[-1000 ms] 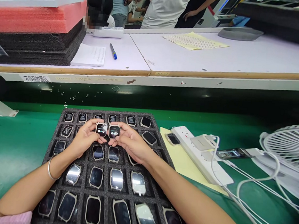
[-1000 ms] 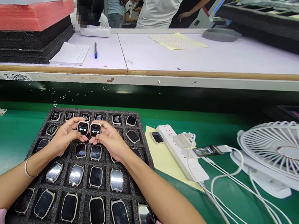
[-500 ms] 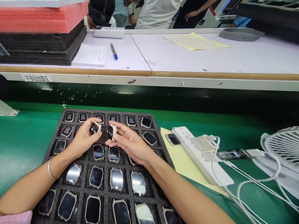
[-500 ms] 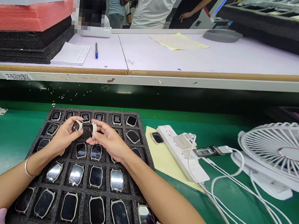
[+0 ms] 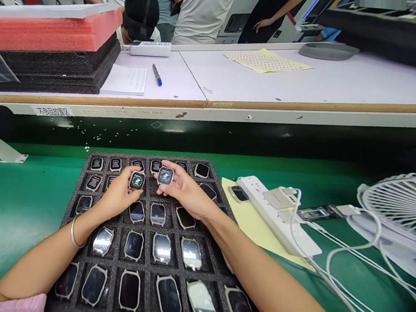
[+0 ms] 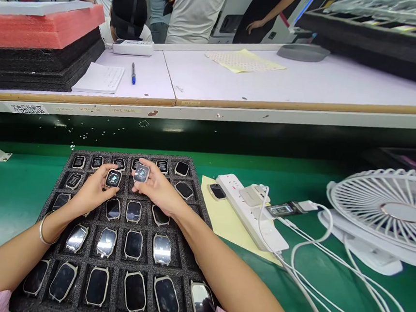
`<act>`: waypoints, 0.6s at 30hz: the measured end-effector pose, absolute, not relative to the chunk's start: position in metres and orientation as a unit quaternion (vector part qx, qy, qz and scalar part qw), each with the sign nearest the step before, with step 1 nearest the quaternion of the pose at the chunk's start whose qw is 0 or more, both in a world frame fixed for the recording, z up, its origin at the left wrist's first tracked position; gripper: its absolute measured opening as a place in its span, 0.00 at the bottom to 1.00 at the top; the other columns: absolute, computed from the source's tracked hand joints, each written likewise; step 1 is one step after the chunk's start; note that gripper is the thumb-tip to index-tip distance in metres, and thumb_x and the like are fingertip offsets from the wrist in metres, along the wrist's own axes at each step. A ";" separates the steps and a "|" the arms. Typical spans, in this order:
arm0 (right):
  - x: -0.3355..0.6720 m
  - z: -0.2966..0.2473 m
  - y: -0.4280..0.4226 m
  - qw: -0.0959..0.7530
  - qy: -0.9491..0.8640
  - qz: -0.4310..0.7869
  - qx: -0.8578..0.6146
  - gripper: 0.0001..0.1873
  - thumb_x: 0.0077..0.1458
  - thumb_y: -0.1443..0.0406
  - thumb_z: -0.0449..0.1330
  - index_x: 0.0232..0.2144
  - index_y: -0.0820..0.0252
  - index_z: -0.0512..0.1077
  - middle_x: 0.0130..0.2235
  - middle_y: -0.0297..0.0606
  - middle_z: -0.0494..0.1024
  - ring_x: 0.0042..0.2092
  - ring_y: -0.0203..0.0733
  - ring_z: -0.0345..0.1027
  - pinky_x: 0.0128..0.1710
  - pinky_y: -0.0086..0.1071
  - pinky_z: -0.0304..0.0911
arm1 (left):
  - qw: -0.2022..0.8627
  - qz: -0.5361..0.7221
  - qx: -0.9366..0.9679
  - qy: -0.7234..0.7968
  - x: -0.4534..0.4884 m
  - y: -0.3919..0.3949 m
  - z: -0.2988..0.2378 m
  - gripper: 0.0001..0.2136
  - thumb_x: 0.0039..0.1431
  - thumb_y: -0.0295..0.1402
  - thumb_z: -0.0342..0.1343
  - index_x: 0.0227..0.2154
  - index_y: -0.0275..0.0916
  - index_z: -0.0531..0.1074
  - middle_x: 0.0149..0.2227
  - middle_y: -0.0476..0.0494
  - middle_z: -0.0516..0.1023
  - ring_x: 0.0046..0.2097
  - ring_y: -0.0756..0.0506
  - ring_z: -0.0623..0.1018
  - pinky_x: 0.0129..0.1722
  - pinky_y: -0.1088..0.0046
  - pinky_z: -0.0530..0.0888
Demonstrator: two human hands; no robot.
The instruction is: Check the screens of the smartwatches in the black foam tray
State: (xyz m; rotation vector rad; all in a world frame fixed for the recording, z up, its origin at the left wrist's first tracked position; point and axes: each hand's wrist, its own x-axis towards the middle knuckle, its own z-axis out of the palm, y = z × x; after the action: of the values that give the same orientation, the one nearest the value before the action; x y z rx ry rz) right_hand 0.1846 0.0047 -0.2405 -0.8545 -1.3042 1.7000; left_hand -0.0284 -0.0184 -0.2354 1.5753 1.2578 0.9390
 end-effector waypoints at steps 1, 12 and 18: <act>0.185 -0.244 0.007 0.397 -0.550 0.644 -0.352 0.32 0.52 0.68 0.63 0.57 0.54 0.57 0.45 0.38 0.73 0.34 0.38 0.72 0.41 0.39 0.69 | 0.394 0.344 0.670 0.526 -0.030 -0.017 -0.234 0.22 0.52 0.27 0.61 0.50 0.40 0.65 0.39 0.45 0.72 0.37 0.44 0.74 0.38 0.68 0.71; 0.179 -0.248 0.007 0.236 -0.867 0.191 -0.395 0.25 0.52 0.70 0.62 0.54 0.64 0.66 0.48 0.50 0.65 0.49 0.55 0.65 0.50 0.50 0.63 | 0.118 0.146 0.786 0.589 -0.036 -0.013 -0.229 0.27 0.52 0.42 0.68 0.54 0.45 0.69 0.51 0.40 0.65 0.53 0.35 0.63 0.53 0.53 0.65; 0.206 -0.227 0.018 0.217 -0.875 0.097 -0.422 0.30 0.58 0.60 0.63 0.61 0.59 0.64 0.63 0.55 0.54 0.63 0.63 0.49 0.58 0.56 0.52 | 0.100 0.171 0.798 0.570 -0.032 -0.015 -0.221 0.23 0.56 0.40 0.64 0.54 0.45 0.69 0.51 0.40 0.66 0.52 0.36 0.63 0.53 0.55 0.65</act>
State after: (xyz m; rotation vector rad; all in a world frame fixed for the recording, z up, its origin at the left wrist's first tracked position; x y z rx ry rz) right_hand 0.2060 0.0176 -0.2269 -1.1696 -2.4236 0.2677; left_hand -0.0320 -0.0153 -0.2209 2.3588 1.6843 0.5055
